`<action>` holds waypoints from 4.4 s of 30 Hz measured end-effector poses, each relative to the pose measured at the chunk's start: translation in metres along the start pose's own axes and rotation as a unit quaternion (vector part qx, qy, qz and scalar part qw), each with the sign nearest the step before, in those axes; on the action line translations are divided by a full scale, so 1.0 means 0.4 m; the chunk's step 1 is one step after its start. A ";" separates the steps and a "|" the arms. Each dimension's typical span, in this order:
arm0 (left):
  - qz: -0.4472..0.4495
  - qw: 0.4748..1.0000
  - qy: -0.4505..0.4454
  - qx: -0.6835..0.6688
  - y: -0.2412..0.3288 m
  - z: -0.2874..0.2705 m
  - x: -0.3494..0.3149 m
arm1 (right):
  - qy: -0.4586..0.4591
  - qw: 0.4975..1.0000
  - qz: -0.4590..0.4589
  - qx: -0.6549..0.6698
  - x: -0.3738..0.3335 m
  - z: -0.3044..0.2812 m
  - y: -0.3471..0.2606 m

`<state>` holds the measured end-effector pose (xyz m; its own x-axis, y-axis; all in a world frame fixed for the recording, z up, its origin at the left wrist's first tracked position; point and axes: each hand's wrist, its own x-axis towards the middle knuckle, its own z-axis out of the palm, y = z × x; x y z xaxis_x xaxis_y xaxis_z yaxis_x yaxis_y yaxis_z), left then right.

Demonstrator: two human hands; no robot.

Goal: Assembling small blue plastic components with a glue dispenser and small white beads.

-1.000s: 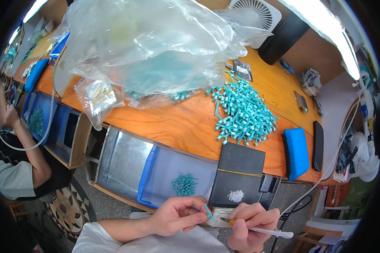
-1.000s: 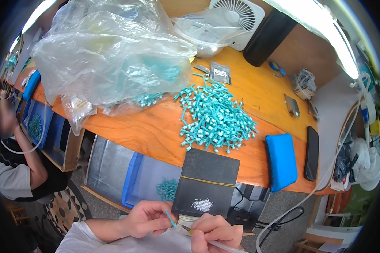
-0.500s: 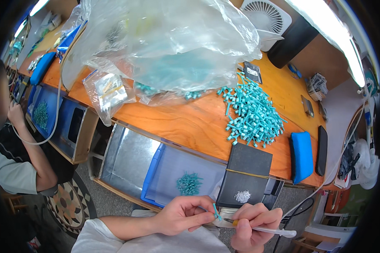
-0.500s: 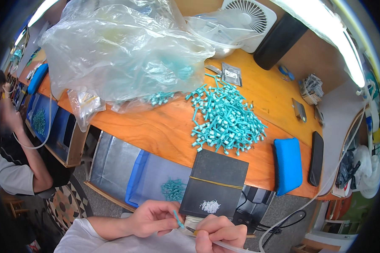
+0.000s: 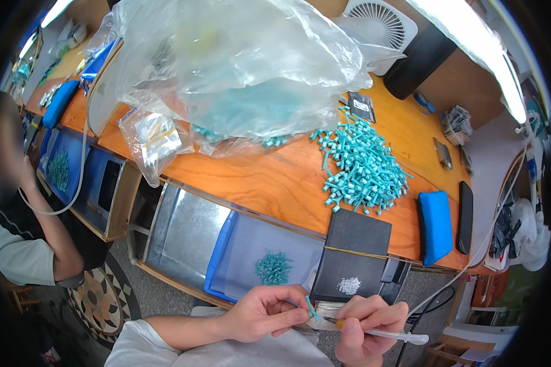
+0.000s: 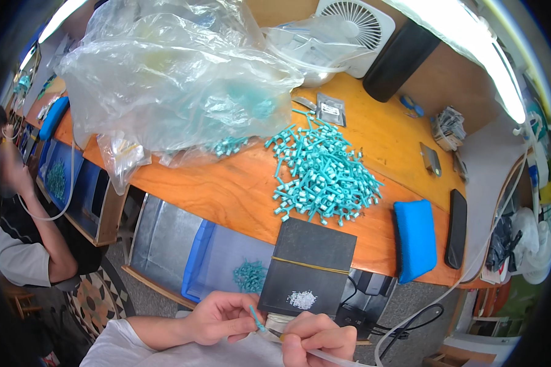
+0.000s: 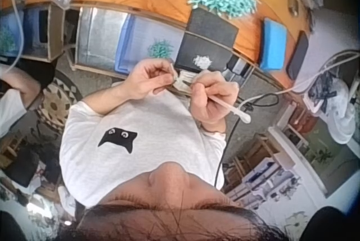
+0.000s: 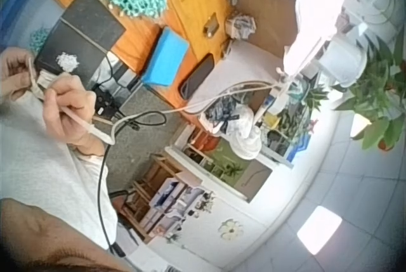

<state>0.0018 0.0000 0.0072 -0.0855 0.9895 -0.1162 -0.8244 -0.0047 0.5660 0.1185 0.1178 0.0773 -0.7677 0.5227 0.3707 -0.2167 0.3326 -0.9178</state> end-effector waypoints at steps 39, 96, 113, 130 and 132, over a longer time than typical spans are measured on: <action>0.006 1.000 0.009 0.012 -0.009 -0.006 -0.008 | -0.011 1.000 -0.011 0.006 -0.001 0.010 0.003; 0.022 1.000 -0.006 -0.014 -0.016 -0.007 -0.006 | 0.001 1.000 -0.016 0.014 -0.004 -0.005 0.003; 0.004 1.000 0.013 -0.011 -0.007 -0.002 -0.007 | -0.007 1.000 -0.009 0.027 -0.006 0.009 0.007; 0.006 1.000 0.014 -0.015 -0.008 -0.005 -0.008 | -0.023 1.000 -0.011 0.010 -0.004 0.006 0.007; 0.012 1.000 0.008 -0.013 -0.014 -0.005 -0.006 | -0.023 1.000 -0.011 0.007 -0.004 0.006 0.005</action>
<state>0.0056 -0.0027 0.0026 -0.1141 0.9866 -0.1165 -0.8359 -0.0319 0.5480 0.1179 0.1156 0.0745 -0.7889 0.4792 0.3846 -0.2422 0.3328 -0.9114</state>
